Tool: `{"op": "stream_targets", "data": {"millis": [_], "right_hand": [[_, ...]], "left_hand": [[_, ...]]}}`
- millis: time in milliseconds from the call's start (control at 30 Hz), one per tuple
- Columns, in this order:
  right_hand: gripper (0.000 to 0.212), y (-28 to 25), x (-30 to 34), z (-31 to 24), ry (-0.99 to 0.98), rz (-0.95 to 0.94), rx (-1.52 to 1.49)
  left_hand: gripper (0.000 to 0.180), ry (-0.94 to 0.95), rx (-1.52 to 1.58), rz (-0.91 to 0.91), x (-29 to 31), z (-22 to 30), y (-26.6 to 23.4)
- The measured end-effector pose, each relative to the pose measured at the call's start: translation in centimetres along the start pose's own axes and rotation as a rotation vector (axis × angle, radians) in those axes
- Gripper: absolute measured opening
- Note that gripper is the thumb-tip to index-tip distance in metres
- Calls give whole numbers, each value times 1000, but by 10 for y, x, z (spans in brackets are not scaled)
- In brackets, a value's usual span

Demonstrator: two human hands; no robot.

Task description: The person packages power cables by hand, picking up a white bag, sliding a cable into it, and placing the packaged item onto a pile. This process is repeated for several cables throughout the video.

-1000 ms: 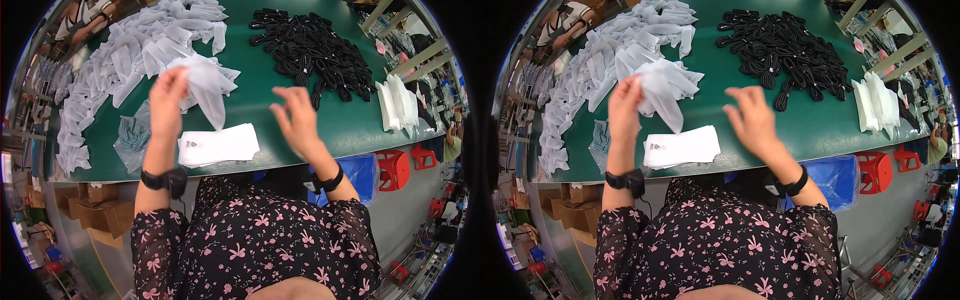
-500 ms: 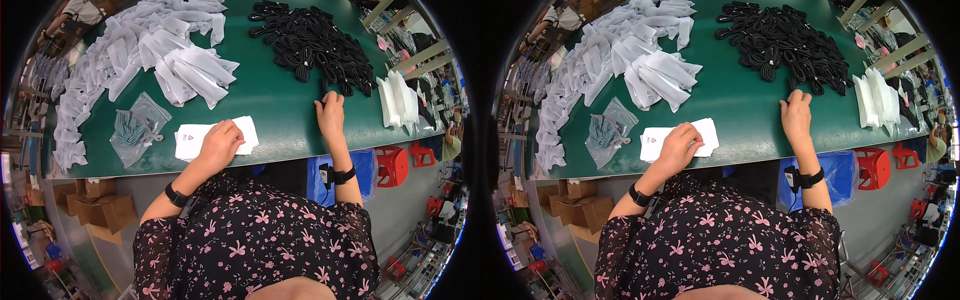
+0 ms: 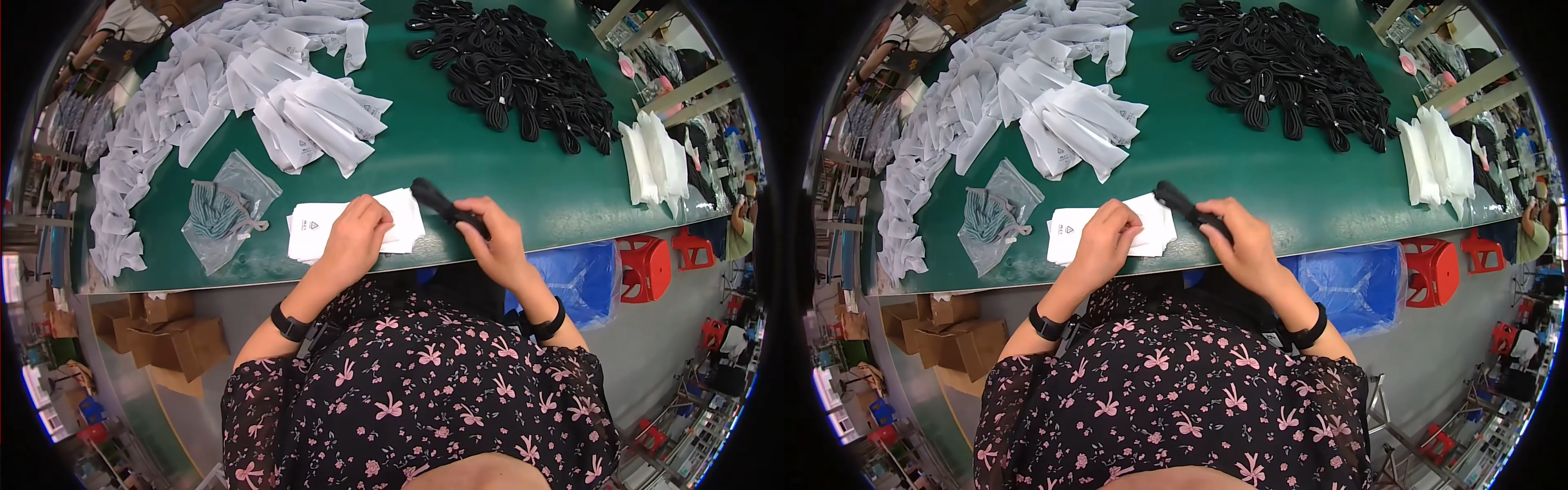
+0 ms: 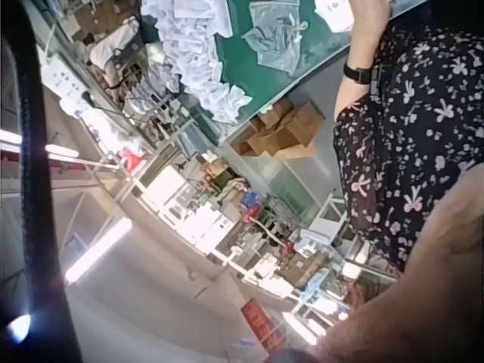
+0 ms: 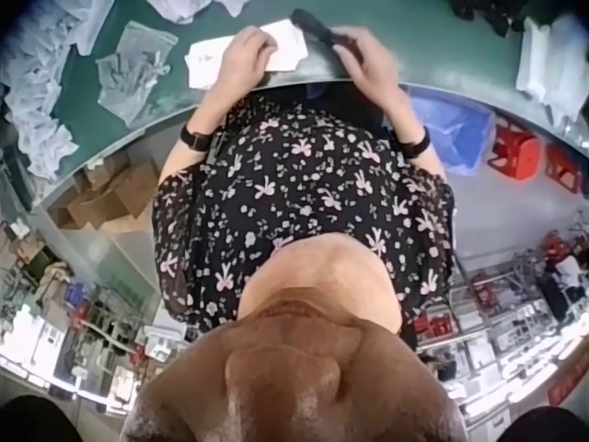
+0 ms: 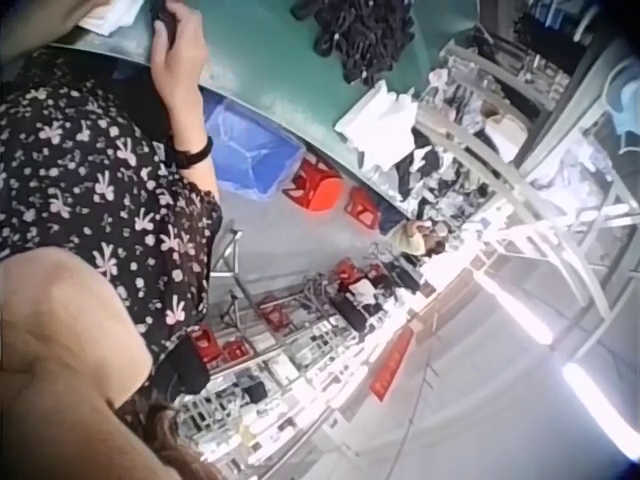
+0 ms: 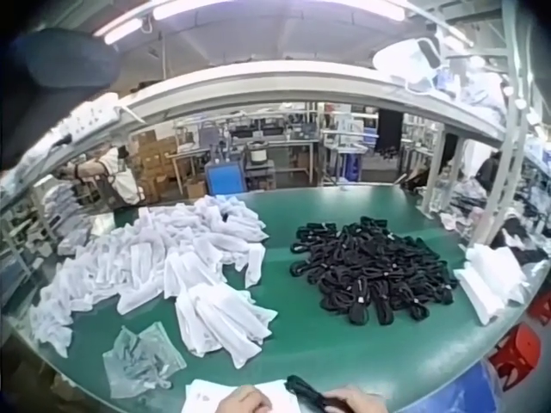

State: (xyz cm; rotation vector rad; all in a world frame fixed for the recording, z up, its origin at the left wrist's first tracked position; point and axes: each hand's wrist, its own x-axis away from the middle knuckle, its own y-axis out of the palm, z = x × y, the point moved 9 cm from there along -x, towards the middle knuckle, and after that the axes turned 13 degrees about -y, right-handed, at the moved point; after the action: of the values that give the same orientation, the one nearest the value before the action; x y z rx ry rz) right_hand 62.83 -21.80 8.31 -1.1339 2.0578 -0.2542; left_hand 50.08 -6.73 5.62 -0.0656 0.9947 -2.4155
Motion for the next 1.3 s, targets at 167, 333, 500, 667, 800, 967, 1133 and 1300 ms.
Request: {"op": "stream_targets", "data": {"millis": [167,333,500,667,800,967,1133,1300], "right_hand": [[33,16,-4,-25,-289,-174,176],[35,24,-1,-37,-380,-282,235],[32,33,3,-14,-155,-303,12],[32,40,16,16,331,-139,-402],[34,22,0,-12,-78,-134,-24],[34,22,0,-47,-440,-240,308],[32,28,2,-55,-528,-339,381],[28,32,-2,-51,-587,-353,379]], "left_hand": [[7,-341,314,-44,-4,-33,-4],[6,-323,363,-24,-3,-30,-5],[7,22,211,-9,-4,11,-14],[6,158,147,60,2,28,-22],[6,-66,205,85,-3,4,-26],[7,-205,259,79,-2,-17,-20],[7,-203,261,84,-3,-15,-21],[7,-131,183,46,-2,-5,-20]]}}
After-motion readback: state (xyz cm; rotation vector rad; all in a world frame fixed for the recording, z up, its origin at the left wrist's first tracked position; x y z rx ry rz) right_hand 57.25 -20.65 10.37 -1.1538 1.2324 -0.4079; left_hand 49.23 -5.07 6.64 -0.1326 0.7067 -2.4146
